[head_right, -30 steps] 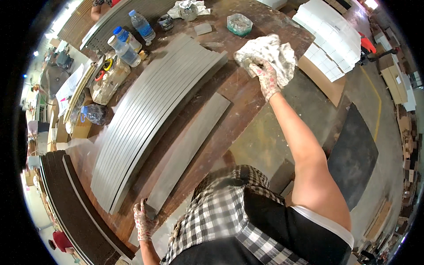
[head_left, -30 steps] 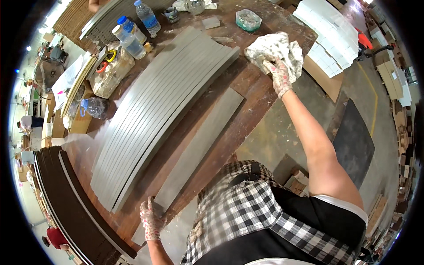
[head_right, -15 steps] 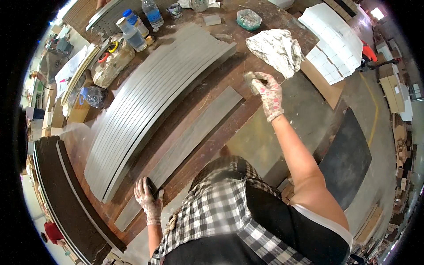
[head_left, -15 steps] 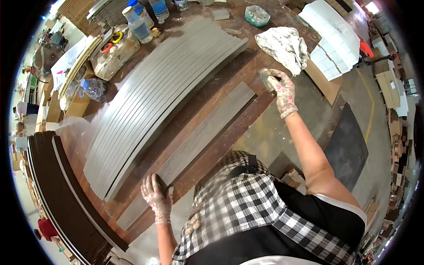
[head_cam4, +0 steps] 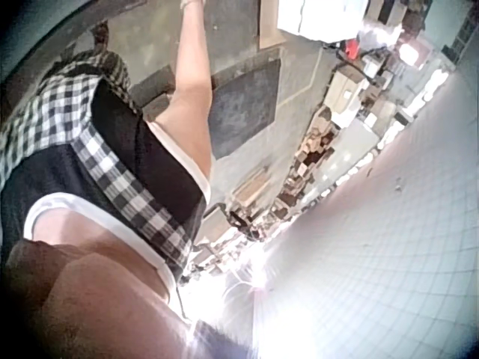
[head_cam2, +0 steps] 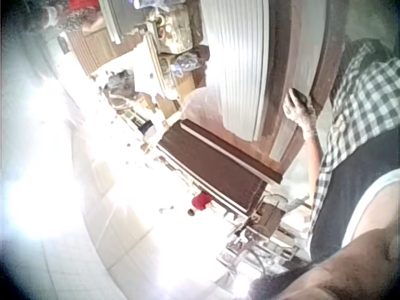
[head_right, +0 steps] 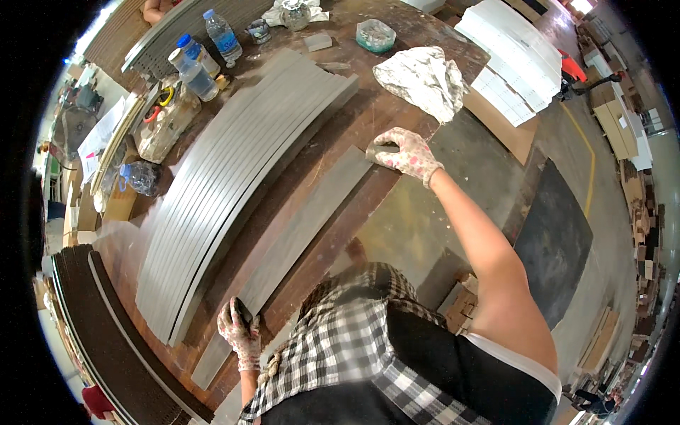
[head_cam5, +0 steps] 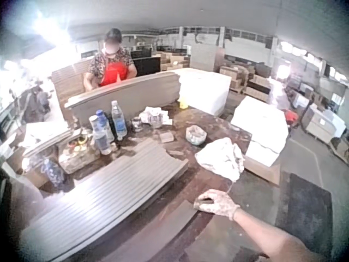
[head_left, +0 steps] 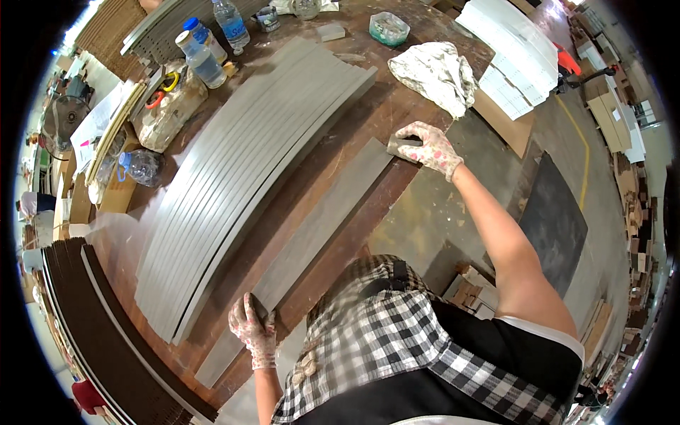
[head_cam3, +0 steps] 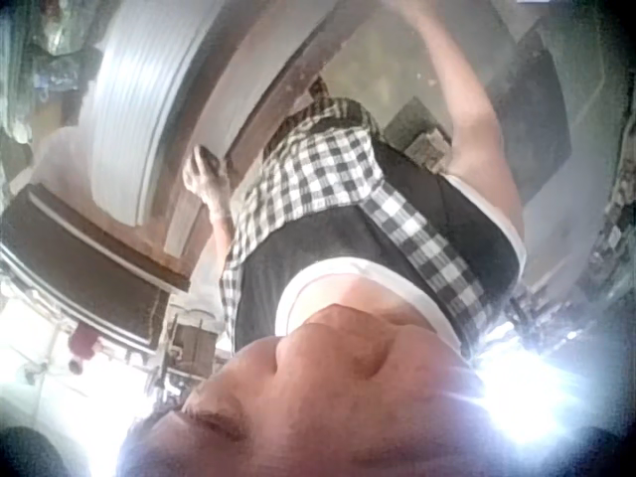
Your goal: The person sands a wooden plank by hand using a sanding block, then places it onto a stack of planks and picks up another one to repeat the process.
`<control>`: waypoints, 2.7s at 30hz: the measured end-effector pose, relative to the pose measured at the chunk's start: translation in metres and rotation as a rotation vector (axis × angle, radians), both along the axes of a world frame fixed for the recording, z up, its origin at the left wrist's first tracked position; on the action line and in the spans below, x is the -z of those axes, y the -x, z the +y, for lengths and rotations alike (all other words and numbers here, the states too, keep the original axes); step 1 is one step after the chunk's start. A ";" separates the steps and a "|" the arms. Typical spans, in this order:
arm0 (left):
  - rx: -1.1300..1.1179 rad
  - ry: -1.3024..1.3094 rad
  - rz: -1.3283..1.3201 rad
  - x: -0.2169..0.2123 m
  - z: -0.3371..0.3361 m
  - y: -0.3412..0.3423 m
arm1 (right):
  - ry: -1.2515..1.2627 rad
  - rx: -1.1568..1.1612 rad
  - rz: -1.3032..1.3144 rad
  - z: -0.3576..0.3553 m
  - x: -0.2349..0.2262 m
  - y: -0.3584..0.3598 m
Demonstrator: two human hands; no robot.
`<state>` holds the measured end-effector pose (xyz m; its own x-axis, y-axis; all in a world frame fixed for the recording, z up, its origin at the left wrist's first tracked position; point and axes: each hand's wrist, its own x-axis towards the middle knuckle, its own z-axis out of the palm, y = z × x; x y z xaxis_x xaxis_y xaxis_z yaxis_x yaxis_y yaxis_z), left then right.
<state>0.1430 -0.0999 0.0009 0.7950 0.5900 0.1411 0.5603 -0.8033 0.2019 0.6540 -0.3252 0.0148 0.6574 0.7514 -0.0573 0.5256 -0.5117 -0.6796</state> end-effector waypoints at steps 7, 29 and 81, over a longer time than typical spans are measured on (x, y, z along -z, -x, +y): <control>0.012 -0.001 0.010 0.005 0.002 -0.007 | 0.018 0.044 -0.107 0.008 0.004 -0.002; -0.628 0.021 0.116 0.070 0.011 0.127 | -0.300 -0.484 0.607 0.136 0.055 0.236; -0.292 0.654 -0.701 0.108 -0.065 0.112 | -0.411 -1.597 -0.381 0.300 0.027 0.623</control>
